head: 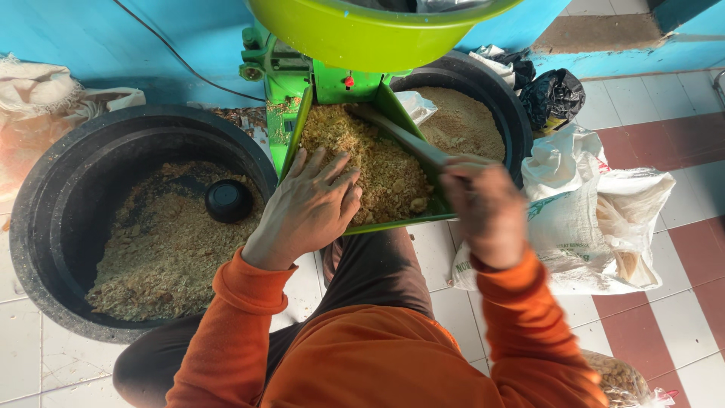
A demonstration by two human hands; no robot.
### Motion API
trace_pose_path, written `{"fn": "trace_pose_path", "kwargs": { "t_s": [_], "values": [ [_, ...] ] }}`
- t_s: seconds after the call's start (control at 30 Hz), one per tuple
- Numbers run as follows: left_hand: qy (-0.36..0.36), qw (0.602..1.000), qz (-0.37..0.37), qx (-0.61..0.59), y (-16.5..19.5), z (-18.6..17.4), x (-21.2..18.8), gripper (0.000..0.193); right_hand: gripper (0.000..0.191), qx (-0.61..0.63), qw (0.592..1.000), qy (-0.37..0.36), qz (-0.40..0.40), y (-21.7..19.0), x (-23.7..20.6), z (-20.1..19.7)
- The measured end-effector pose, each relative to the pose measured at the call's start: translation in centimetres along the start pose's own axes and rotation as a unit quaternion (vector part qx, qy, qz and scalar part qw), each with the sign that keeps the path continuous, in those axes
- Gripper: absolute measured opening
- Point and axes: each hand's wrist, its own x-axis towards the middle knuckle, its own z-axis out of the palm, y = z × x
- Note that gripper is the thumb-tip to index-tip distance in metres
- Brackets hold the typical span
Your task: The person sits at a green motorized grinding mill and scoops cracked grain from a large black basin into the machine's hopper using a metal scoop, pushing the material in by hand and with the scoop. Ground powder collects in a second basin, and the person occasionally stirs the collected material and refills the hopper to keep the mill running.
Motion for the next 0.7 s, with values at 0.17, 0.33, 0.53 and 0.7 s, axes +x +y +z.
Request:
{"fn": "trace_pose_path", "kwargs": {
  "t_s": [0.17, 0.33, 0.53, 0.7],
  "values": [
    [-0.019, 1.000, -0.013, -0.006, -0.2, 0.2, -0.1, 0.040, 0.012, 0.091, 0.993, 0.034, 0.065, -1.0, -1.6, -7.3],
    [-0.018, 1.000, -0.012, 0.008, -0.2, 0.5, -0.1, 0.041, 0.015, 0.059, 0.992, 0.030, 0.103, -3.3, -1.2, -9.1],
    [-0.021, 1.000, -0.013, -0.003, 0.0, 0.0, -0.1, 0.040, 0.019, -0.014, 1.000, 0.021, 0.005, -2.6, -0.6, -2.8],
    [-0.025, 1.000, -0.013, -0.003, 0.1, -0.2, 0.0, 0.039, 0.020, 0.010, 0.998, 0.064, 0.011, -2.8, -1.1, -0.6]
  ]
}}
